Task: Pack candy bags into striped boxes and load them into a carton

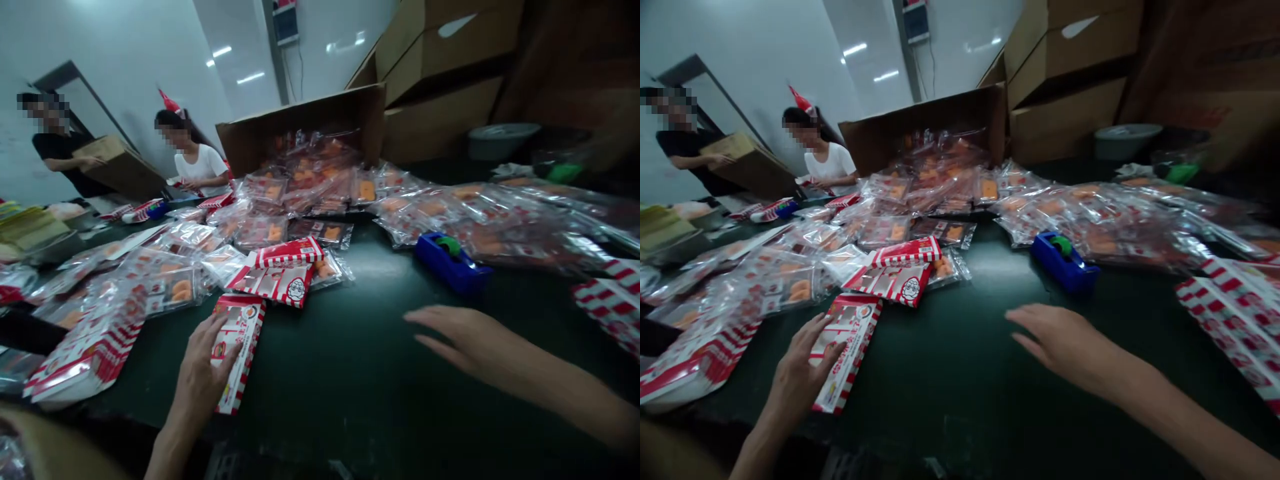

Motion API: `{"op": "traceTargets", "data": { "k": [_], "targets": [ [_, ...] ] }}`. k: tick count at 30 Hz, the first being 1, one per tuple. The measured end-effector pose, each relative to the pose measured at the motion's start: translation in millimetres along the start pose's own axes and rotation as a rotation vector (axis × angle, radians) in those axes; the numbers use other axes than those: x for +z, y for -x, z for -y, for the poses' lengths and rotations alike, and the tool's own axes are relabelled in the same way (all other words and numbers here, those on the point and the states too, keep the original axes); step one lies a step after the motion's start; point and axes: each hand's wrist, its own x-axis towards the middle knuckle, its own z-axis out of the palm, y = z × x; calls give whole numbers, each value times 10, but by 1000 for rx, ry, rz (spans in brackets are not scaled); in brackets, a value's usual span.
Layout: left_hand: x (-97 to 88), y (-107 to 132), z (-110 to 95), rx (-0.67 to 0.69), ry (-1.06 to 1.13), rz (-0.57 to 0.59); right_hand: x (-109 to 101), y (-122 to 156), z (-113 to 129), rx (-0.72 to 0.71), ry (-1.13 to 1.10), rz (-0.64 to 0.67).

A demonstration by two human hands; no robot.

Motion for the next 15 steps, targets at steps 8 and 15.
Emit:
{"op": "traceTargets", "data": {
  "k": [8,15],
  "targets": [
    [-151,-150,-231,140,116,26,295,-2745,680,-180,43,53],
    [-124,-1308,-44,56,18,129,657,-3083,505,-111,182,71]
  ]
}}
